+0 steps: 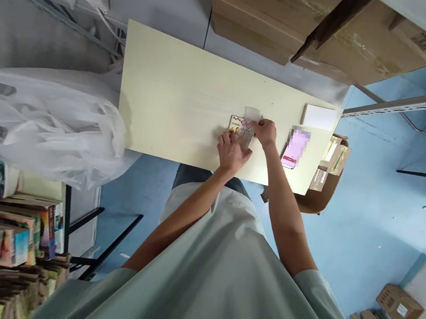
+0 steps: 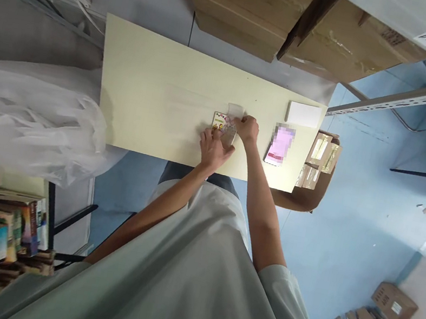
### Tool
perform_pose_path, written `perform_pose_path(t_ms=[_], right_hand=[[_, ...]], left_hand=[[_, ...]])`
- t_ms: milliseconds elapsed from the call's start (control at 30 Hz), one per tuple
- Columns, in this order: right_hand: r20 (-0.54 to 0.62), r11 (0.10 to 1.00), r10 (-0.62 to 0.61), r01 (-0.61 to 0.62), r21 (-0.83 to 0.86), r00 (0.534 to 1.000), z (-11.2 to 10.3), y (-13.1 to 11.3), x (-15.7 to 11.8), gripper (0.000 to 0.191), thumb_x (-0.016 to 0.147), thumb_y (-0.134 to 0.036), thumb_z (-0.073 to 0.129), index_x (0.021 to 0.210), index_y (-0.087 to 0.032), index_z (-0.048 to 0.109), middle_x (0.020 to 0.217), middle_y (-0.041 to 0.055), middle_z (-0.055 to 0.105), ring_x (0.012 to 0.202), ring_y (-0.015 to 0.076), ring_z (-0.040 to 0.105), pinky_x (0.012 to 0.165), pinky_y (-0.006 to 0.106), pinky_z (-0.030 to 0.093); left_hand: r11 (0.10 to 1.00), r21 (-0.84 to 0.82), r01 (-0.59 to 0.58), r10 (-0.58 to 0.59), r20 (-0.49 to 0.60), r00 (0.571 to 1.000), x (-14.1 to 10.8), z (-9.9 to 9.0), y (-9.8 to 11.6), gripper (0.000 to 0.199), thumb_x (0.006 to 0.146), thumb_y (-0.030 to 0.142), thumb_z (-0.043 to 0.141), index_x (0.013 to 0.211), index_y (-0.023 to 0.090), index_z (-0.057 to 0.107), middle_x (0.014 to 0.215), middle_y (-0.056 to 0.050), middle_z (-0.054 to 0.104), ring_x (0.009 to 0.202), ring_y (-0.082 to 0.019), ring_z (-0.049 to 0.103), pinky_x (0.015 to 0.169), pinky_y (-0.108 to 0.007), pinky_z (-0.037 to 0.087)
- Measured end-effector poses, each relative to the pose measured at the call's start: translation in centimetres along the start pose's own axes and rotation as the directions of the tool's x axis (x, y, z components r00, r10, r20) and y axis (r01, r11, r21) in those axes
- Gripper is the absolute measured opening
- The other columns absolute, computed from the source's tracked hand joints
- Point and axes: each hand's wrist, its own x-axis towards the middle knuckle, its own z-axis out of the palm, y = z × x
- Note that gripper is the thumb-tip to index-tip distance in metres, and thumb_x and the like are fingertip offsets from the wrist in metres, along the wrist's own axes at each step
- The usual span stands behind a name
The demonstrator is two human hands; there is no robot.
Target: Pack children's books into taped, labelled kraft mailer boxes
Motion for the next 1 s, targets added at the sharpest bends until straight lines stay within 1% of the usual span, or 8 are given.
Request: perform_pose_path(t_ms=[67, 167, 333, 433, 567, 800, 900, 1000], right_hand=[[0.04, 0.999, 0.026, -0.027, 0.021, 0.999, -1.3, -0.7, -0.9, 0.023, 0.105, -0.036, 0.061, 0.12, -0.021, 0.07, 0.096, 0.0093, 0.08, 0.094, 0.0308, 0.081, 0.092, 0.05, 0.067], [-0.002, 0.973, -0.224, 0.223, -0.058, 0.975, -3.2, -2.4, -2.9, 0.034, 0.111, -0.028, 0.051, 0.141, -0.022, 0.067, 0.139, 0.0167, 0.075, 0.138, 0.0346, 0.07, 0.116, 0.059, 0.059], [0.204, 0.859, -0.466, 0.496, -0.132, 0.861, -4.5, -4.5, -4.0, 0.031, 0.109, -0.021, 0.058, 0.134, -0.028, 0.075, 0.16, 0.0116, 0.067, 0.167, 0.0363, 0.043, 0.134, 0.07, 0.041], [0.237, 0.851, -0.473, 0.51, -0.129, 0.849, -4.7, -4.7, -2.3, 0.024, 0.107, -0.023, 0.067, 0.127, -0.025, 0.079, 0.153, 0.0132, 0.071, 0.165, 0.039, 0.044, 0.133, 0.073, 0.04], [0.289, 0.859, -0.453, 0.5, -0.112, 0.843, -5.0, -4.9, 0.5, 0.022, 0.103, -0.037, 0.08, 0.12, -0.024, 0.081, 0.139, 0.0123, 0.077, 0.152, 0.0417, 0.053, 0.127, 0.073, 0.046], [0.396, 0.86, -0.422, 0.498, -0.11, 0.816, -4.2, -7.0, 2.7, 0.016, 0.104, -0.037, 0.078, 0.109, -0.022, 0.084, 0.124, 0.0099, 0.08, 0.117, 0.0332, 0.071, 0.111, 0.054, 0.056], [0.382, 0.874, -0.421, 0.48, -0.071, 0.823, -2.7, -8.1, 2.9, 0.02, 0.107, -0.037, 0.073, 0.103, -0.021, 0.083, 0.112, 0.0088, 0.08, 0.101, 0.028, 0.074, 0.102, 0.045, 0.058], [0.325, 0.879, -0.427, 0.471, -0.07, 0.844, -0.3, -9.2, 2.8, 0.021, 0.108, -0.034, 0.071, 0.097, -0.02, 0.081, 0.105, 0.0076, 0.079, 0.092, 0.0239, 0.073, 0.094, 0.038, 0.056]], left_hand=[[0.998, -0.045, -0.053, 0.054, 0.019, 0.998, 0.2, -1.0, -1.0, 0.051, 0.088, 0.034, 0.089, 0.132, 0.017, 0.071, 0.14, -0.024, 0.065, 0.143, -0.046, 0.055, 0.125, -0.062, 0.045], [0.991, -0.101, -0.088, 0.091, 0.027, 0.996, 0.4, -2.3, -2.5, 0.042, 0.089, 0.033, 0.088, 0.128, 0.021, 0.079, 0.129, -0.019, 0.07, 0.132, -0.04, 0.063, 0.125, -0.056, 0.047], [0.977, -0.19, -0.102, 0.114, 0.052, 0.992, 0.3, -4.0, -3.4, 0.034, 0.095, 0.035, 0.083, 0.126, 0.023, 0.086, 0.108, -0.012, 0.074, 0.114, -0.033, 0.071, 0.119, -0.049, 0.053], [0.969, -0.227, -0.103, 0.124, 0.081, 0.989, -0.4, -5.0, -3.5, 0.032, 0.099, 0.037, 0.078, 0.128, 0.024, 0.087, 0.097, -0.008, 0.076, 0.107, -0.031, 0.073, 0.118, -0.045, 0.054], [0.948, -0.313, -0.065, 0.087, 0.056, 0.995, -2.2, -6.5, -3.8, 0.035, 0.106, 0.045, 0.071, 0.133, 0.026, 0.084, 0.111, -0.009, 0.079, 0.104, -0.027, 0.078, 0.104, -0.037, 0.059], [0.936, -0.351, 0.036, -0.027, 0.028, 0.999, -5.1, -8.2, -5.3, 0.032, 0.102, 0.047, 0.08, 0.127, 0.027, 0.081, 0.128, -0.008, 0.083, 0.105, -0.026, 0.082, 0.099, -0.035, 0.062], [0.934, -0.334, 0.13, -0.128, 0.027, 0.991, -5.3, -7.8, -6.7, 0.024, 0.104, 0.047, 0.075, 0.108, 0.024, 0.081, 0.111, -0.009, 0.087, 0.103, -0.028, 0.084, 0.094, -0.035, 0.064], [0.892, -0.387, 0.235, -0.252, 0.008, 0.968, -4.8, -6.9, -8.1, 0.043, 0.111, 0.053, 0.059, 0.086, 0.023, 0.076, 0.09, -0.01, 0.086, 0.093, -0.028, 0.086, 0.09, -0.035, 0.065]])
